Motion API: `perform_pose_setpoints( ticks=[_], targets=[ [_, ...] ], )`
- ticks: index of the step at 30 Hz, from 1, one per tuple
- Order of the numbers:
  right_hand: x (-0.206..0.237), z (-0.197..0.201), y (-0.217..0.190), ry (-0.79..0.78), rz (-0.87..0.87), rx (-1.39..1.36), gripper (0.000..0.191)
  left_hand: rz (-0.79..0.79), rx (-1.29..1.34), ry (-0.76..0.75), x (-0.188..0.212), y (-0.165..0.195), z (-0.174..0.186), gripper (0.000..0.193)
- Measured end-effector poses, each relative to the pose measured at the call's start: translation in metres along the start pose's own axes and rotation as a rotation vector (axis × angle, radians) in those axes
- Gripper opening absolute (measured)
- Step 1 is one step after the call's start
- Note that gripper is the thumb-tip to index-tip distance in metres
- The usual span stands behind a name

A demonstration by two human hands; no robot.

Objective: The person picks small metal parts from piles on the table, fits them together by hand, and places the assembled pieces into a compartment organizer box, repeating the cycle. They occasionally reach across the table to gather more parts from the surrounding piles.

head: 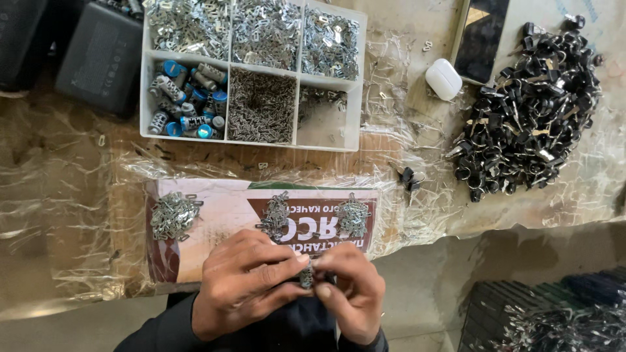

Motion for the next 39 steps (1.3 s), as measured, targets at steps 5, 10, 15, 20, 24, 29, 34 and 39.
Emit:
perform_pose_setpoints(
  ticks=[5, 10, 15, 20, 24, 29, 34, 39],
  targets=[
    [0.013, 0.014, 0.035, 0.147, -0.215, -0.070, 0.029, -0.090, -0.012, -0.075, -0.002, 0.009, -0.012, 0.042],
    [-0.008, 0.028, 0.005, 0.033, -0.019, 0.180, 0.027, -0.094, -0.059, -0.147, -0.003, 0.011, -0.027, 0.037],
    [-0.044, 0.091, -0.065, 0.481, 0.351, 1.161, 0.028, 0.087, -0.011, 0.052, -0.003, 0.000, -0.018, 0.027],
    [-0.084, 0.105, -0.064, 0.458, 0.353, 1.434, 0.029, 0.259, 0.060, 0.112, -0.002, -0.008, -0.017, 0.025],
    [-0.084, 0.116, -0.058, 0.465, 0.281, 1.059, 0.023, 0.258, 0.065, 0.105, -0.006, -0.009, -0.016, 0.027],
    [-0.030, 0.095, -0.039, 0.468, 0.267, 0.189, 0.012, 0.298, 0.184, 0.049, -0.007, -0.014, -0.022, 0.030],
    [-0.014, 0.043, -0.023, 0.219, 0.260, 0.136, 0.020, 0.261, 0.212, 0.031, -0.006, -0.009, -0.022, 0.027],
    [-0.013, 0.033, -0.028, 0.240, 0.322, 0.014, 0.021, 0.240, 0.191, 0.050, 0.001, -0.002, -0.012, 0.027]
  ],
)
Point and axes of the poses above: each hand's wrist, its own x-axis away from the middle knuckle, its own z-axis out of the back of the hand, y = z × x, the point moved 9 cm from there along -x, towards the middle knuckle, and after that the axes turned 1 degree about x, right-handed, at the moved point
